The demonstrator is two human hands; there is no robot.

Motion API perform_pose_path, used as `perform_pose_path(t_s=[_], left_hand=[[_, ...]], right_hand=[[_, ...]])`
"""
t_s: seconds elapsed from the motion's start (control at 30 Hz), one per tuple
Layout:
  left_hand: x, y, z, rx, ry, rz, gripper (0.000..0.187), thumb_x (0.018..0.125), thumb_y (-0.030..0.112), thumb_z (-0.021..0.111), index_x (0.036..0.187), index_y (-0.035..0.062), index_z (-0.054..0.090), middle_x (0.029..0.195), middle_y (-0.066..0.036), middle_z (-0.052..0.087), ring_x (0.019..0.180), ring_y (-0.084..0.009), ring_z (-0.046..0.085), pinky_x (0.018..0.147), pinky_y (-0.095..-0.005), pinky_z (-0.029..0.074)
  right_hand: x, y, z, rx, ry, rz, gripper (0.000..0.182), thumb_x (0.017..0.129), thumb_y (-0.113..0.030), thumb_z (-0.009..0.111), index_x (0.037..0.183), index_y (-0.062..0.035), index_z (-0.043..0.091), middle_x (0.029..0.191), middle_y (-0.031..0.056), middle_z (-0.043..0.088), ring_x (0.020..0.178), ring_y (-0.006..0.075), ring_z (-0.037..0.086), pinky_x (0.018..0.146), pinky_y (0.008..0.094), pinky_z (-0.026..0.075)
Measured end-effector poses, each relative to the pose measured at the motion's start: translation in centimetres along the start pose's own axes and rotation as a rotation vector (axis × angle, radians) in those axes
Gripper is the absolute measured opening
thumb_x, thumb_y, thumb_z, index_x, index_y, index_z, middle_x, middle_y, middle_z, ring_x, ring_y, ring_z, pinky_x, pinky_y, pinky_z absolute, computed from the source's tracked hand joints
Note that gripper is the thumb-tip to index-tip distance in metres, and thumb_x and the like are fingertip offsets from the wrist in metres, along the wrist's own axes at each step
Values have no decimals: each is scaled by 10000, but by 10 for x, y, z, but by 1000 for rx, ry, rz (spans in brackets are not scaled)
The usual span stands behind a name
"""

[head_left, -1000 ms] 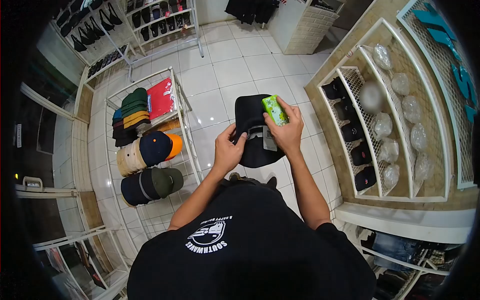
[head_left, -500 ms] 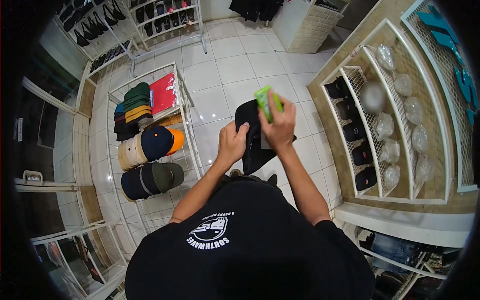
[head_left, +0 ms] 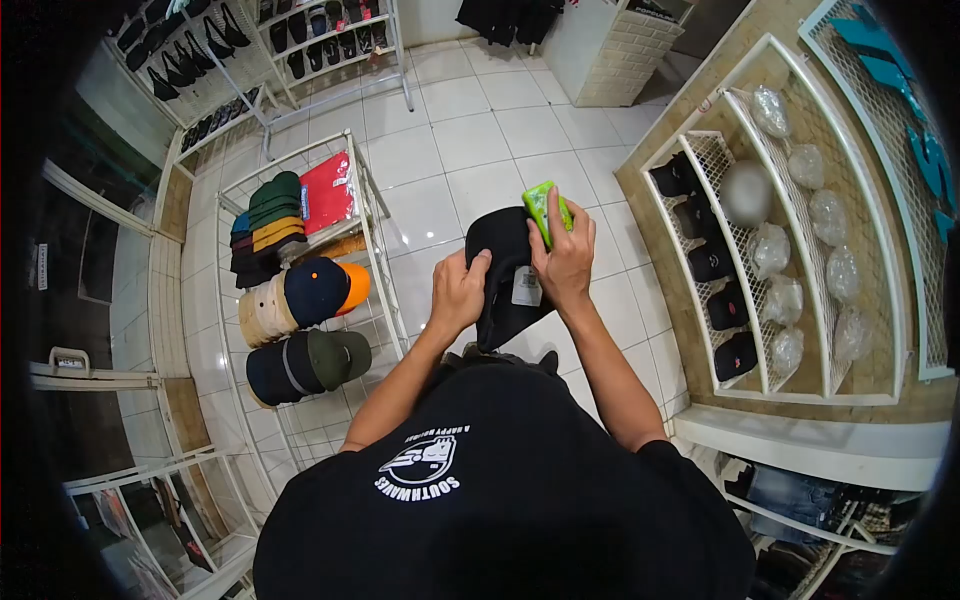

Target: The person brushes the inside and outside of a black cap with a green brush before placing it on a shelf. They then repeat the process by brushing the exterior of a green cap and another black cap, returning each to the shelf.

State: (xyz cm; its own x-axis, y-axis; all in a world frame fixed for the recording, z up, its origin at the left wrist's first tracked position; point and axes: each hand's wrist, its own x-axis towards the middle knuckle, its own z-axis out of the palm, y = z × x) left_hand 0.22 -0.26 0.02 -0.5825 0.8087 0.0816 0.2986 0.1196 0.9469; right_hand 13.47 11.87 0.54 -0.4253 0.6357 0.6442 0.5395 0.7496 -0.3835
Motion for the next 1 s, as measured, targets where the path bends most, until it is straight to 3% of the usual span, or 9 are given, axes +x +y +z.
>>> perform_pose_path(t_s=[0.13, 0.27, 0.4, 0.5, 0.57, 0.67, 0.83, 0.93, 1.0], left_hand=[[2, -10, 7, -101, 37, -42, 366, 970, 249, 580, 803, -74, 618, 635, -224, 580, 588, -328, 563, 615, -469, 425], [1, -15, 5, -98, 33, -54, 366, 972, 240, 581, 786, -75, 604, 609, -183, 557, 575, -250, 508, 592, -434, 408], [1, 9, 0, -83, 75, -83, 353, 968, 221, 590, 781, -78, 600, 595, -138, 549, 577, -196, 491, 570, -403, 396], [5, -7, 2, -162, 36, -88, 341, 967, 213, 597, 796, -82, 616, 595, -100, 559, 588, -157, 487, 563, -391, 390], [6, -24, 11, -206, 70, -77, 335, 967, 211, 598, 810, -83, 626, 600, -86, 567, 595, -146, 489, 564, -385, 391], [8, -26, 11, -287, 104, -86, 326, 965, 208, 601, 825, -85, 639, 608, -65, 578, 606, -128, 490, 563, -374, 392], [3, -21, 3, -274, 99, -149, 334, 964, 215, 605, 820, -84, 632, 609, -68, 579, 609, -126, 496, 564, -368, 402], [1, -17, 7, -178, 84, -121, 343, 966, 222, 597, 812, -82, 627, 600, -102, 571, 595, -152, 499, 572, -387, 408], [-2, -15, 7, -159, 58, -79, 346, 968, 226, 593, 806, -78, 625, 598, -116, 561, 588, -167, 498, 573, -396, 407]], right_hand=[[-34, -12, 3, 27, -118, -257, 648, 865, -152, 757, 1462, -15, 544, 1271, 244, 601, 1108, 392, 569, 942, 475, 463], [-18, 22, 0, -10, 12, 45, 680, 853, -147, 765, 1479, -20, 532, 1305, 258, 591, 1128, 391, 571, 948, 487, 458], [-38, -3, -6, 5, -145, -269, 660, 866, -150, 761, 1471, -14, 537, 1289, 248, 594, 1124, 388, 568, 943, 480, 456], [-25, 14, 1, -17, -12, -68, 695, 835, -134, 786, 1484, -59, 550, 1304, 233, 587, 1154, 389, 565, 959, 470, 461], [-22, 9, 1, -12, 18, 43, 696, 832, -137, 787, 1481, -53, 551, 1326, 232, 577, 1148, 388, 560, 959, 473, 459], [-28, 2, 2, -15, -57, -226, 654, 861, -111, 761, 1477, -50, 553, 1299, 236, 574, 1114, 395, 561, 958, 480, 462], [-21, 9, 4, 30, 32, 100, 651, 849, -116, 755, 1467, -48, 562, 1326, 240, 576, 1146, 400, 562, 990, 479, 443], [-33, -7, 3, 83, -168, -249, 623, 876, -116, 744, 1466, -39, 559, 1289, 242, 591, 1123, 400, 560, 965, 481, 454], [-20, 0, 5, 60, -106, -145, 623, 874, -119, 745, 1465, -44, 563, 1296, 239, 592, 1128, 394, 561, 975, 477, 453]])
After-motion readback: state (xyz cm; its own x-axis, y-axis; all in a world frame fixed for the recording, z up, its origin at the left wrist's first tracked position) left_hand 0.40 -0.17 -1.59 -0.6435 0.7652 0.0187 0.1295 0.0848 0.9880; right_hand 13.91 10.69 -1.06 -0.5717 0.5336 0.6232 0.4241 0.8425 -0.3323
